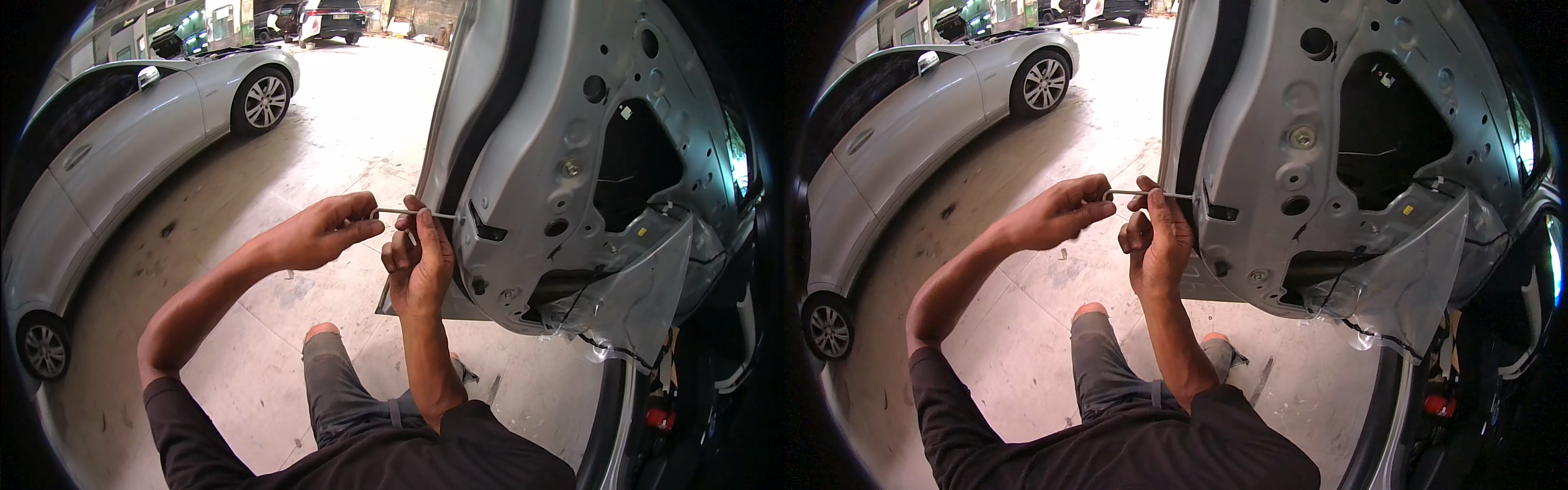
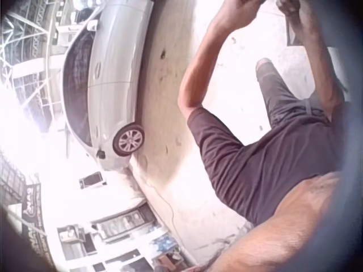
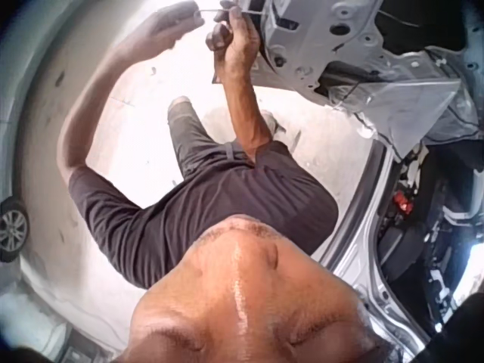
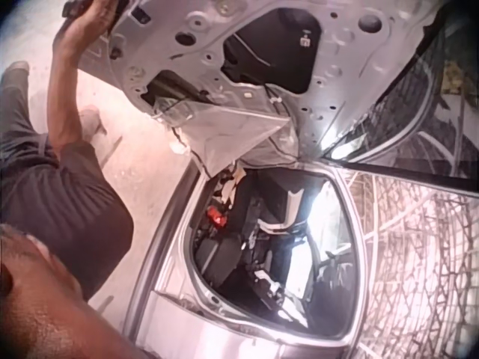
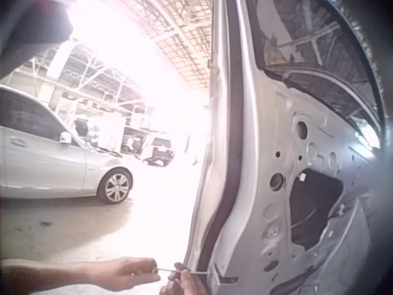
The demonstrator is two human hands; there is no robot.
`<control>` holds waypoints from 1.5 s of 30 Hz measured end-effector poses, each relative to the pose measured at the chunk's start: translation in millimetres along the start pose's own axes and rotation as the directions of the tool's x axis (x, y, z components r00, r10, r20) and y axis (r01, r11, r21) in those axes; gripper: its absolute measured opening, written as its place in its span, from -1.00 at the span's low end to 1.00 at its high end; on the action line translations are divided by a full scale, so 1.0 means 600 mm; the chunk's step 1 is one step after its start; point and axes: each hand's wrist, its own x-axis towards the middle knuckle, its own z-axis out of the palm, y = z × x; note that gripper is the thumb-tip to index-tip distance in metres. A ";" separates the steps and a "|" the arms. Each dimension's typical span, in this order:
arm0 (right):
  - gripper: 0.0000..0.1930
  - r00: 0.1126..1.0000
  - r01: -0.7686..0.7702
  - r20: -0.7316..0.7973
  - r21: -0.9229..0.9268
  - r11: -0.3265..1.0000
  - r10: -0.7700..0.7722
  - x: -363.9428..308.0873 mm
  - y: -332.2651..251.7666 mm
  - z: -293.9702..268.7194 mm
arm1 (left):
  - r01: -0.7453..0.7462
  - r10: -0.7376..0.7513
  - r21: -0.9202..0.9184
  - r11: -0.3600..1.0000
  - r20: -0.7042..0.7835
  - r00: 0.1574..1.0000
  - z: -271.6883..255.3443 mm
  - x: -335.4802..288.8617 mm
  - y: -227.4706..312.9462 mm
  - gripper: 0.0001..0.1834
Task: The person manipulates the interior of a car door by hand, then positions a metal bracket and uses an L-key to tighten a bolt on the door's edge.
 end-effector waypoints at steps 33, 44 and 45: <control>-0.64 0.996 0.014 0.082 0.161 0.987 -0.028 0.000 0.020 -0.013 | -0.416 0.462 0.718 0.558 0.147 0.875 -0.025 0.023 0.002 -0.70; -0.65 0.987 0.044 0.143 0.186 0.982 -0.071 0.003 0.023 -0.013 | 0.377 -0.053 -0.665 0.645 0.453 0.890 -0.007 0.001 -0.010 -0.67; -0.65 0.988 0.043 0.137 0.182 0.982 -0.069 0.002 0.021 -0.011 | 0.382 -0.114 -0.628 0.678 0.424 0.899 -0.006 -0.002 -0.002 -0.71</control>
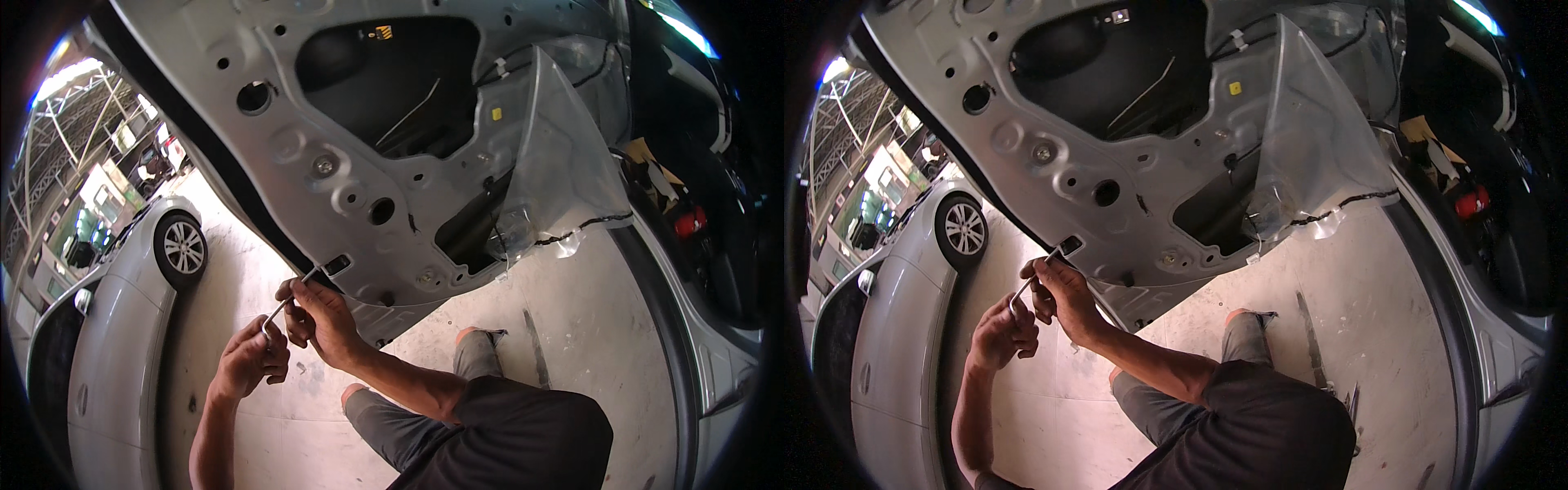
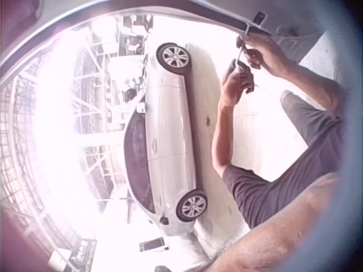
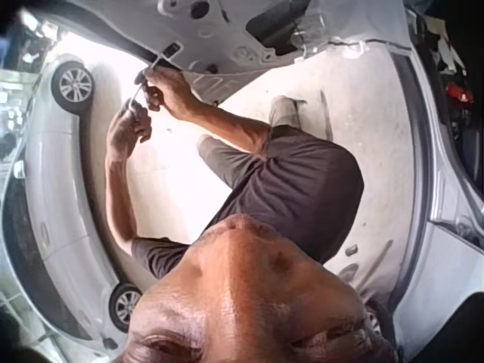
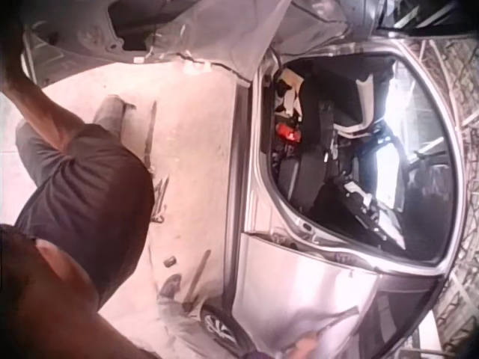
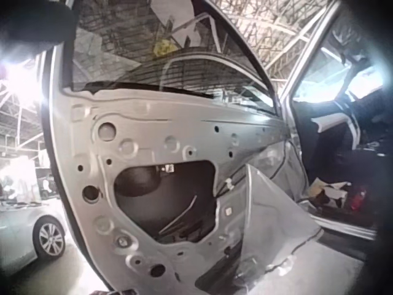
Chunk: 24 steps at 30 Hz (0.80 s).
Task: The person manipulates the interior of a car door by hand, then positions a metal bracket and uses an L-key to tighten a bolt on the door's edge.
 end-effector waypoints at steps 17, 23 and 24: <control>-0.63 0.999 -0.018 -0.048 0.057 0.998 0.021 -0.008 -0.004 0.007 | -0.151 0.392 0.500 0.853 -0.422 0.817 0.037 0.001 -0.012 -0.78; -0.69 0.995 -0.015 -0.100 0.104 0.994 0.026 -0.008 -0.015 0.009 | -0.197 0.746 0.961 -0.193 0.274 0.607 0.027 0.002 -0.008 -0.44; -0.70 0.995 -0.005 -0.098 0.116 0.993 0.017 -0.006 -0.012 0.010 | -0.236 0.771 0.943 0.235 -0.033 0.636 0.028 -0.006 -0.020 -0.46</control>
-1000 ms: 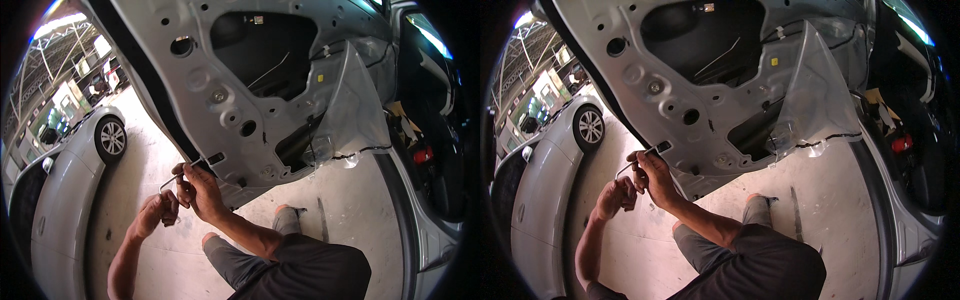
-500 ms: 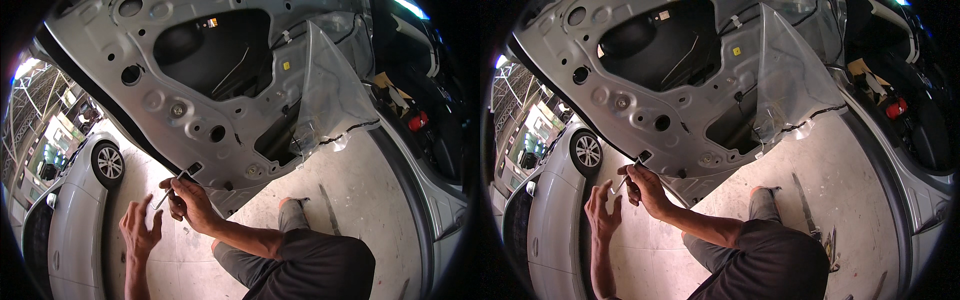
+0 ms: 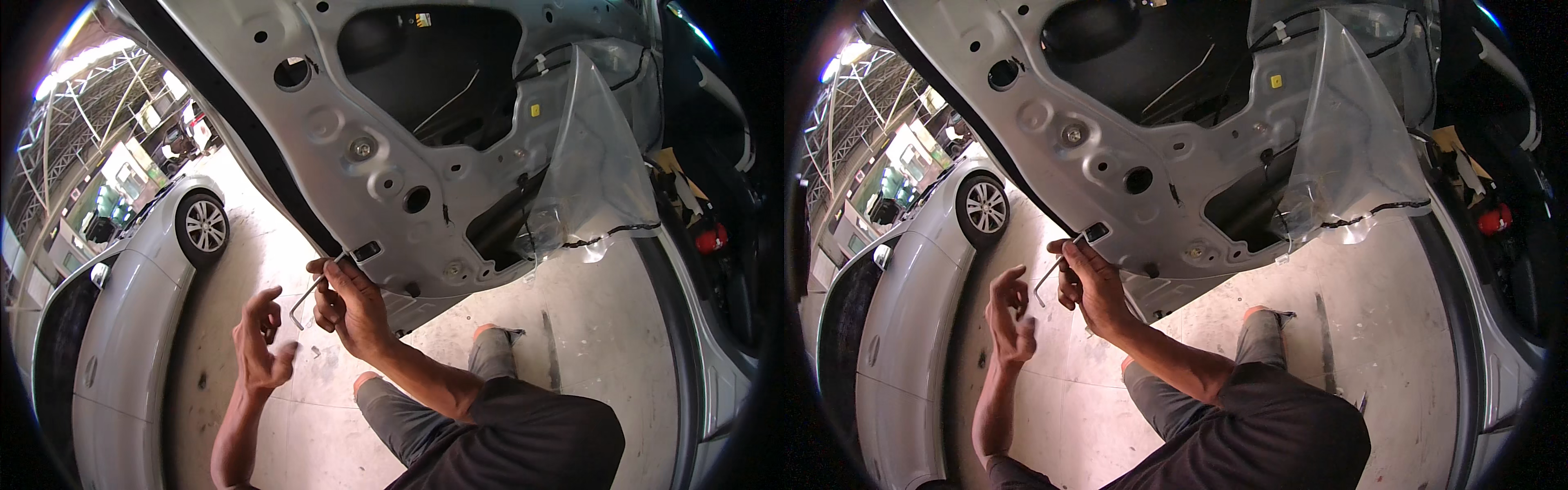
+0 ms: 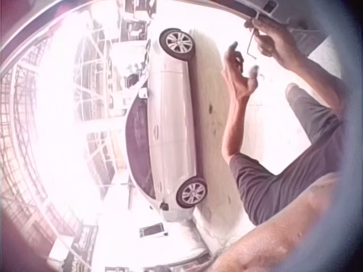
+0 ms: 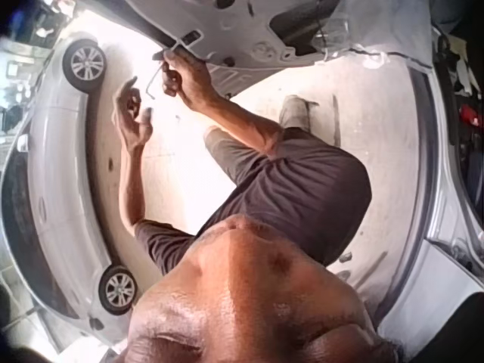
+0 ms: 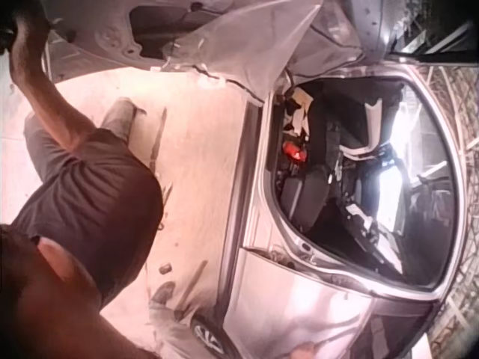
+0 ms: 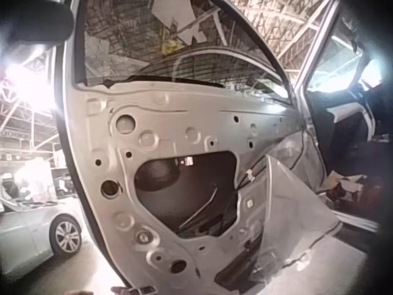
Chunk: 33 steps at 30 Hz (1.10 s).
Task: The person manipulates the interior of a car door by hand, then positions a metal bracket and uses an L-key to tighten a bolt on the door's edge.
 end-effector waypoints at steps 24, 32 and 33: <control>-0.65 1.000 0.012 -0.001 -0.116 0.993 -0.012 0.006 -0.003 0.003 | -0.448 0.472 0.548 0.706 0.108 0.875 0.001 0.021 -0.021 -0.60; -0.65 0.999 0.024 0.027 -0.084 0.996 -0.021 0.002 0.000 0.007 | 0.417 -0.396 -0.245 0.875 0.133 0.909 0.012 0.011 -0.009 -0.86; -0.66 1.000 0.008 0.010 -0.093 0.996 -0.008 0.000 -0.002 0.008 | 0.320 -0.312 -0.096 0.943 0.083 0.946 0.016 0.008 -0.014 -0.90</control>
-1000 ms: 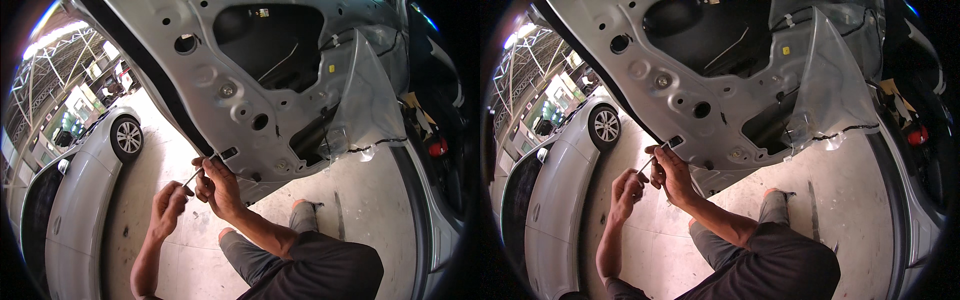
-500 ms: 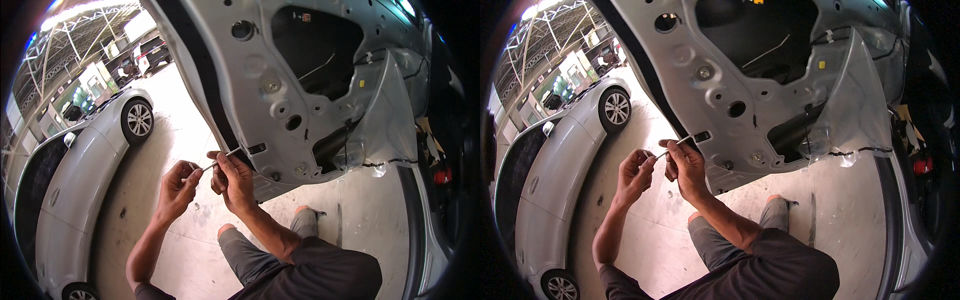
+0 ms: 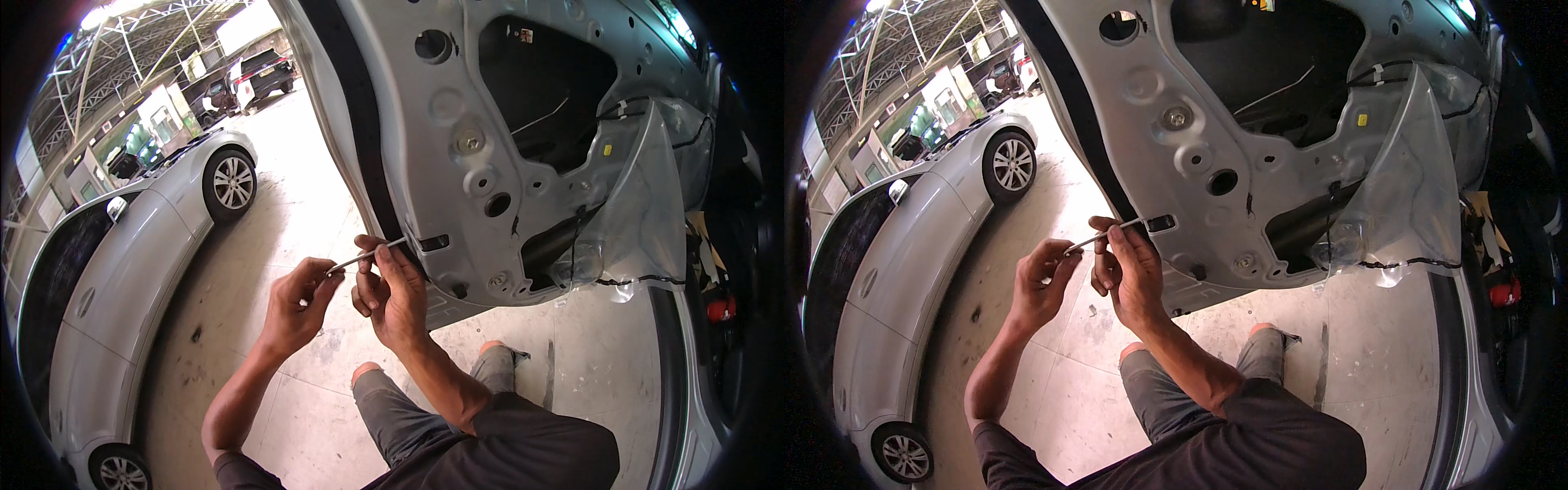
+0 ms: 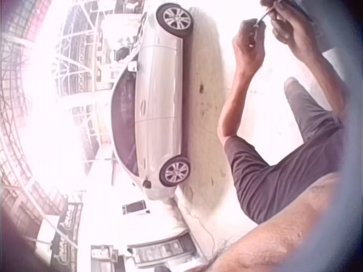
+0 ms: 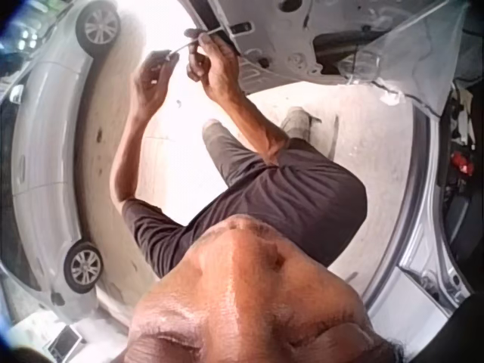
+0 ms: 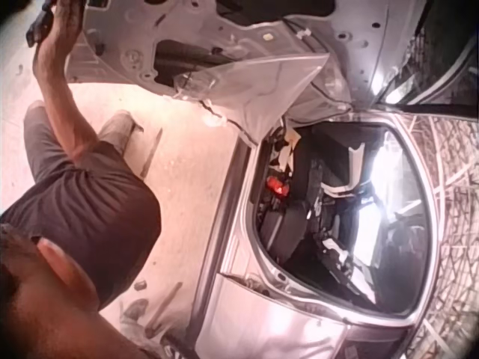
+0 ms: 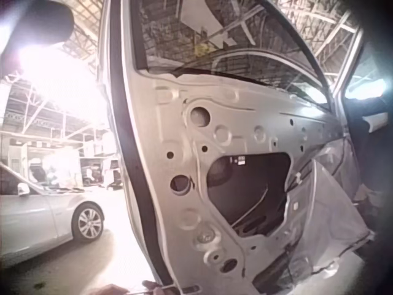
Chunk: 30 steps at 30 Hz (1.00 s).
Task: The person manipulates the interior of a car door by hand, then positions a metal bracket and uses an L-key to tighten a bolt on the door's edge.
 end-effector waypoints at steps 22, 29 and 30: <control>-0.63 0.997 -0.070 -0.028 0.055 0.996 0.072 0.001 -0.005 -0.012 | -0.155 0.155 0.109 0.982 0.009 0.988 -0.025 0.001 -0.004 -0.37; -0.64 0.998 -0.065 -0.017 0.035 0.997 0.066 0.002 -0.007 -0.008 | -0.540 0.529 0.465 0.702 0.168 0.832 -0.023 0.016 -0.007 -0.75; -0.64 0.997 -0.077 0.002 -0.031 0.997 0.077 0.002 -0.007 -0.009 | -0.676 0.710 0.623 0.394 0.261 0.654 -0.026 0.016 -0.015 -0.73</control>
